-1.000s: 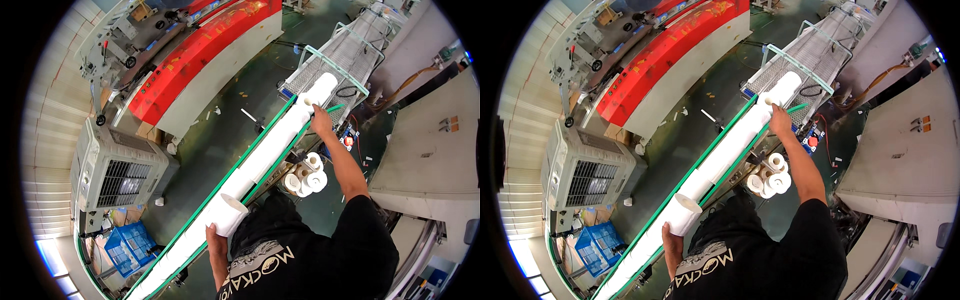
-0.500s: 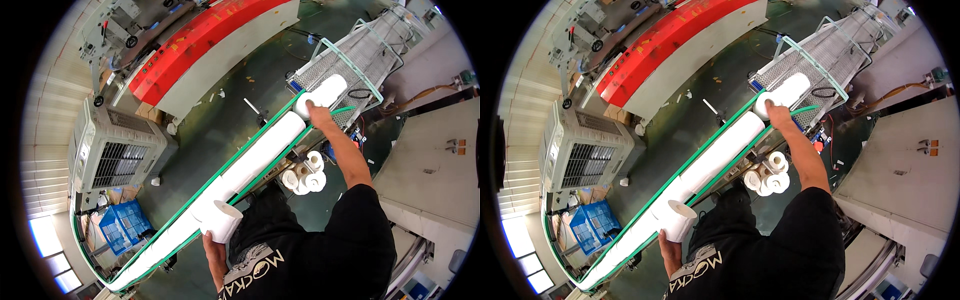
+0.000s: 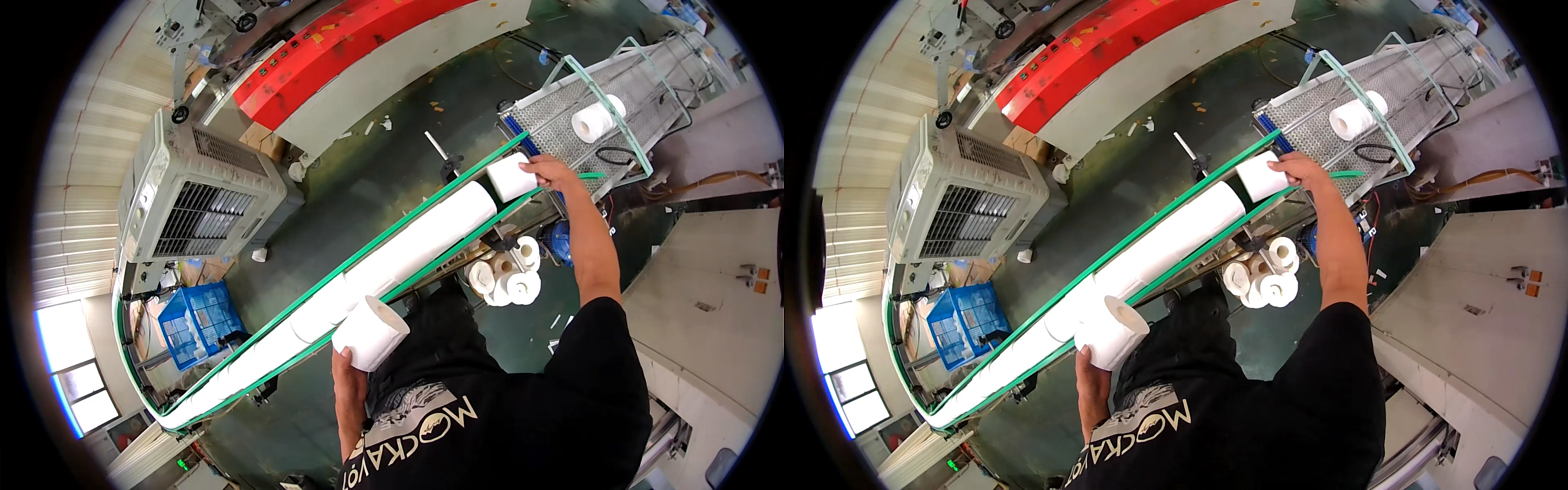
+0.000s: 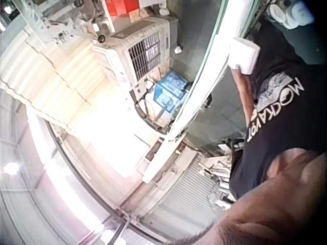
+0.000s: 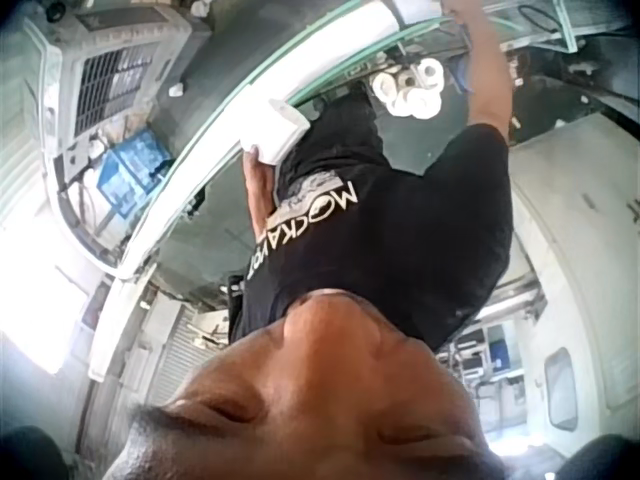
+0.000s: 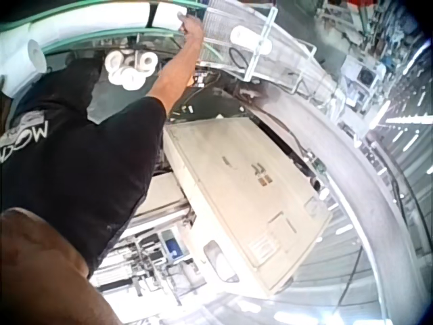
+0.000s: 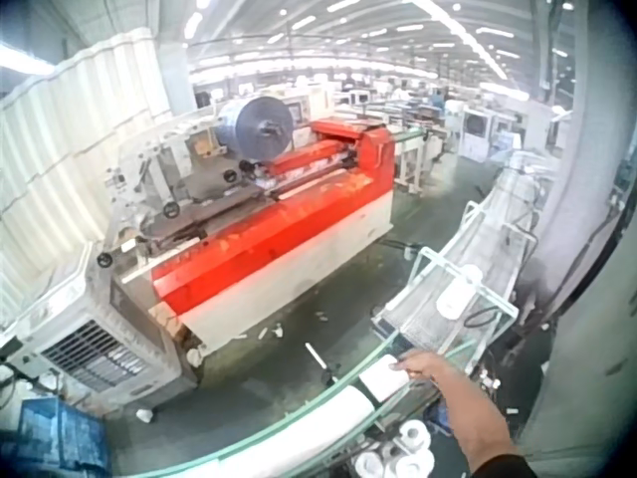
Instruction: The person arranges paper rolls on a conveyor belt, aligning them and clearing jams, then picks up a long metal rod and approaches a large industrial machine.
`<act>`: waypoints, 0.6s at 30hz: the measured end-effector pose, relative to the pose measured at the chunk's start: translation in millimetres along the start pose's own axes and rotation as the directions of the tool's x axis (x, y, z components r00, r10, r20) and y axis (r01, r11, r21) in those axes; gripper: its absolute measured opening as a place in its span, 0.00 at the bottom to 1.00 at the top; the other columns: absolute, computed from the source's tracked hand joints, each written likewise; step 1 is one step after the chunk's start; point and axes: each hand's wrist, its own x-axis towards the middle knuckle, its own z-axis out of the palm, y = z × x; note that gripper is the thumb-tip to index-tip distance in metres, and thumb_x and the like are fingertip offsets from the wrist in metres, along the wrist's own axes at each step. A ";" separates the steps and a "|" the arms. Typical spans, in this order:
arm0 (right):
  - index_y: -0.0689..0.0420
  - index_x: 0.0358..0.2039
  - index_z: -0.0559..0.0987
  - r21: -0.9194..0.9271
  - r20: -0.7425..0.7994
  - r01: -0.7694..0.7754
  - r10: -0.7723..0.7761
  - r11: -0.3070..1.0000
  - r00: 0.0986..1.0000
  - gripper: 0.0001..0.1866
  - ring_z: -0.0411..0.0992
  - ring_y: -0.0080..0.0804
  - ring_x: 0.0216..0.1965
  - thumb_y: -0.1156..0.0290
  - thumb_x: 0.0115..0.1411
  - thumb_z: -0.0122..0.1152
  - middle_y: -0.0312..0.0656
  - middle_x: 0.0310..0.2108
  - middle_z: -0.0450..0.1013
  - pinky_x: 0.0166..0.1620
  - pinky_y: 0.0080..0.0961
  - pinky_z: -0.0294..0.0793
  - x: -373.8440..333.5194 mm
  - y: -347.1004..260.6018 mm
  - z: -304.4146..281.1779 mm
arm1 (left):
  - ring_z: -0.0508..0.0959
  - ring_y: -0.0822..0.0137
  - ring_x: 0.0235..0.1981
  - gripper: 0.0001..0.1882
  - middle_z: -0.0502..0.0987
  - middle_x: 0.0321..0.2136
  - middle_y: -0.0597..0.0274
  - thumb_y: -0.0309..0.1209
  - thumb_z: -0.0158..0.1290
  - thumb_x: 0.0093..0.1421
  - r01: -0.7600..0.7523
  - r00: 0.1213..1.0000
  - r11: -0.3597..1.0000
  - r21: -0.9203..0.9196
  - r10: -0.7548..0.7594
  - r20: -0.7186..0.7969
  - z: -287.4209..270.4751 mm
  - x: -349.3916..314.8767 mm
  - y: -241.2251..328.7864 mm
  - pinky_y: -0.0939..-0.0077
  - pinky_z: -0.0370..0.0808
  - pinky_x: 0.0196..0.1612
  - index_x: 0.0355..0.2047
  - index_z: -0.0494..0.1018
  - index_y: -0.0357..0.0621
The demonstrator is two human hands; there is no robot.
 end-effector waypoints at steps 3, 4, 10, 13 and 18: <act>0.62 0.42 0.80 -0.314 -0.093 0.033 -0.066 0.949 0.993 0.17 0.65 0.23 0.15 0.61 0.62 0.66 0.38 0.21 0.72 0.19 0.24 0.61 4.4 -12.8 39.2 | 0.65 0.52 0.66 0.42 0.63 0.66 0.51 0.49 0.55 0.62 -0.009 1.000 1.000 0.006 0.009 0.011 -2.8 -3.8 -1.1 0.55 0.59 0.69 0.68 0.55 0.38; 0.63 0.46 0.80 -0.452 -0.161 0.041 -0.127 0.891 0.979 0.18 0.68 0.23 0.16 0.63 0.63 0.65 0.38 0.24 0.75 0.20 0.23 0.64 3.5 -12.8 45.0 | 0.64 0.52 0.66 0.43 0.63 0.66 0.51 0.49 0.55 0.62 -0.011 1.000 1.000 0.003 0.011 0.023 -2.6 -4.4 -1.1 0.55 0.59 0.69 0.68 0.54 0.38; 0.60 0.43 0.81 -0.095 -0.426 0.419 -0.417 0.903 0.803 0.12 0.73 0.24 0.23 0.67 0.63 0.62 0.40 0.30 0.80 0.26 0.23 0.73 -35.7 7.6 73.9 | 0.65 0.52 0.66 0.42 0.63 0.66 0.51 0.49 0.55 0.62 -0.006 1.000 1.000 -0.021 0.006 -0.026 -1.7 -8.9 -5.0 0.55 0.59 0.69 0.69 0.54 0.38; 0.57 0.44 0.81 0.105 -0.301 0.469 -0.421 0.877 0.856 0.11 0.72 0.17 0.25 0.69 0.63 0.63 0.35 0.31 0.79 0.28 0.17 0.72 -94.0 4.4 128.5 | 0.65 0.52 0.66 0.42 0.63 0.66 0.51 0.48 0.55 0.62 -0.010 1.000 1.000 -0.020 0.011 0.010 1.8 -4.2 -4.7 0.56 0.58 0.69 0.69 0.54 0.38; 0.60 0.60 0.71 0.370 0.313 0.401 -0.518 0.838 0.796 0.28 0.74 0.20 0.31 0.70 0.61 0.68 0.41 0.47 0.76 0.34 0.20 0.77 -165.2 28.4 260.2 | 0.66 0.53 0.64 0.52 0.64 0.64 0.48 0.51 0.62 0.54 0.002 0.999 0.998 0.066 -0.006 0.053 30.8 13.9 0.0 0.58 0.63 0.65 0.69 0.51 0.36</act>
